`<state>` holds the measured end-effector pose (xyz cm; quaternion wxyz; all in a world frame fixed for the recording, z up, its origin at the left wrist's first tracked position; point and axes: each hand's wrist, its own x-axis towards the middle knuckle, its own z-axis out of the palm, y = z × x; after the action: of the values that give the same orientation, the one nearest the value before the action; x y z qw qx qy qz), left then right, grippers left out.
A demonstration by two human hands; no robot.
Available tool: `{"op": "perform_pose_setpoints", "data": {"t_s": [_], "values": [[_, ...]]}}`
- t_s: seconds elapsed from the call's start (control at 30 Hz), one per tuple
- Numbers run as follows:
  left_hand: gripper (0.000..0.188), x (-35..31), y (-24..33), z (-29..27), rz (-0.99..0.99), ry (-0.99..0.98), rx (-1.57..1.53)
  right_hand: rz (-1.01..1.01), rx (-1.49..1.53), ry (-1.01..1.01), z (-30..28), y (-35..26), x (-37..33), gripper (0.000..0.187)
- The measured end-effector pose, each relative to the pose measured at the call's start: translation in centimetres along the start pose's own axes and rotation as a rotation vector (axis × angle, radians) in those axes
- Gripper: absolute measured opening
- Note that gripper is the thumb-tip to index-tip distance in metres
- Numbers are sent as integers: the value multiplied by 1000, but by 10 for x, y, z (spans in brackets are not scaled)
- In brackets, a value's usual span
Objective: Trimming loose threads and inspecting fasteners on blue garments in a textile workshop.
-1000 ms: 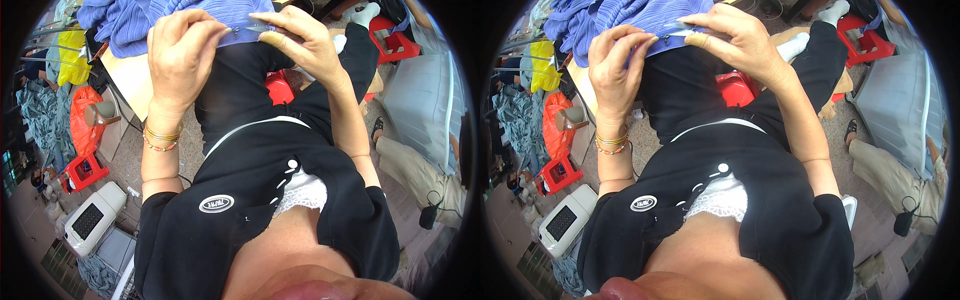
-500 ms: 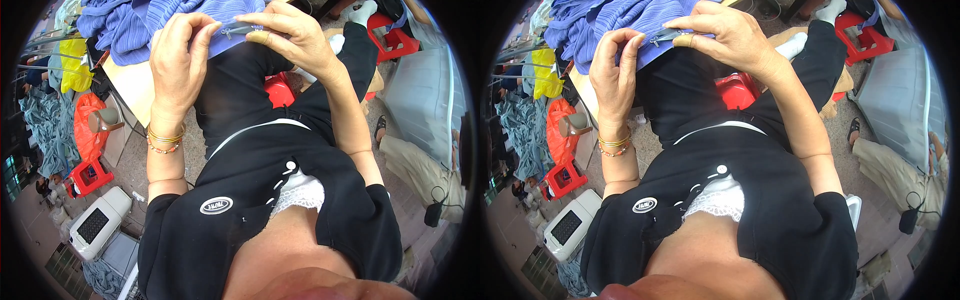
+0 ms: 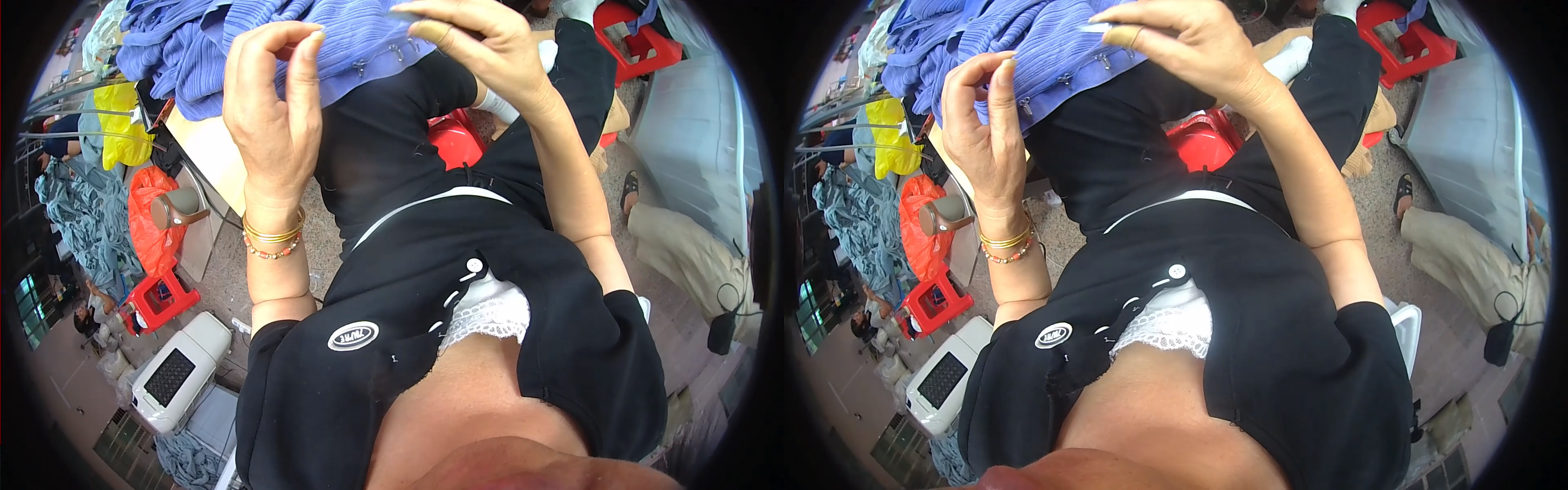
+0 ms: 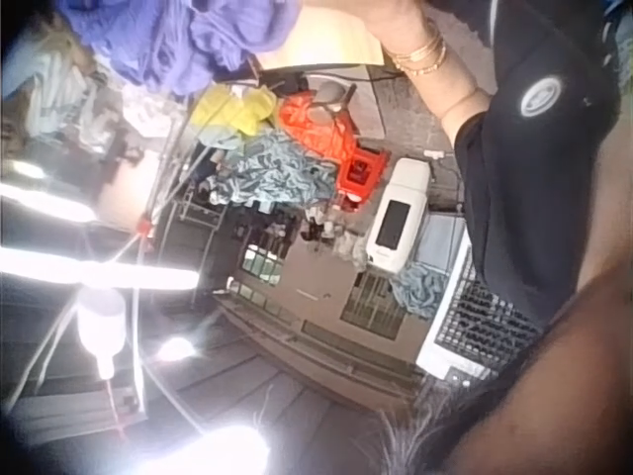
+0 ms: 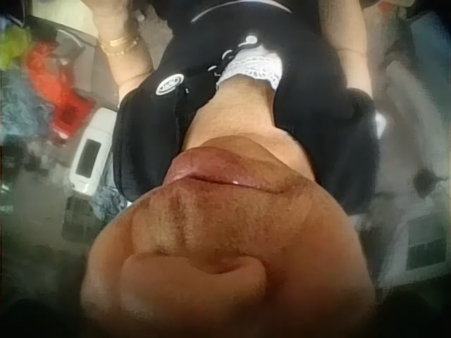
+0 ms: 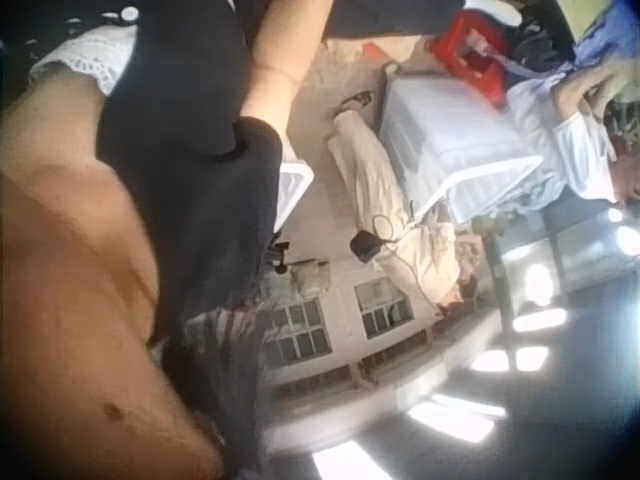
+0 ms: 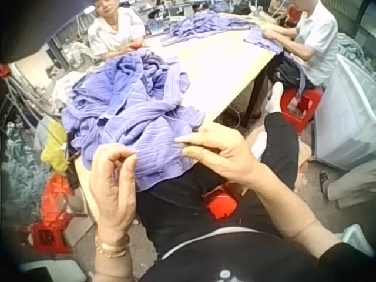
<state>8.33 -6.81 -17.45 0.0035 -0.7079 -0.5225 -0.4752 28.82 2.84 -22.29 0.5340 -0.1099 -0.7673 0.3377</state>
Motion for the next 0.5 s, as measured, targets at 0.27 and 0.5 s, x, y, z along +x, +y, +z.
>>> {"op": "perform_pose_setpoints", "data": {"t_s": [0.27,0.5], "values": [[23,-12,-1,21,247,-125,413,-133,223,148,-8,24,-30,31],[11,-8,-5,18,156,-142,251,227,-115,-61,-12,-20,-29,32]]}}
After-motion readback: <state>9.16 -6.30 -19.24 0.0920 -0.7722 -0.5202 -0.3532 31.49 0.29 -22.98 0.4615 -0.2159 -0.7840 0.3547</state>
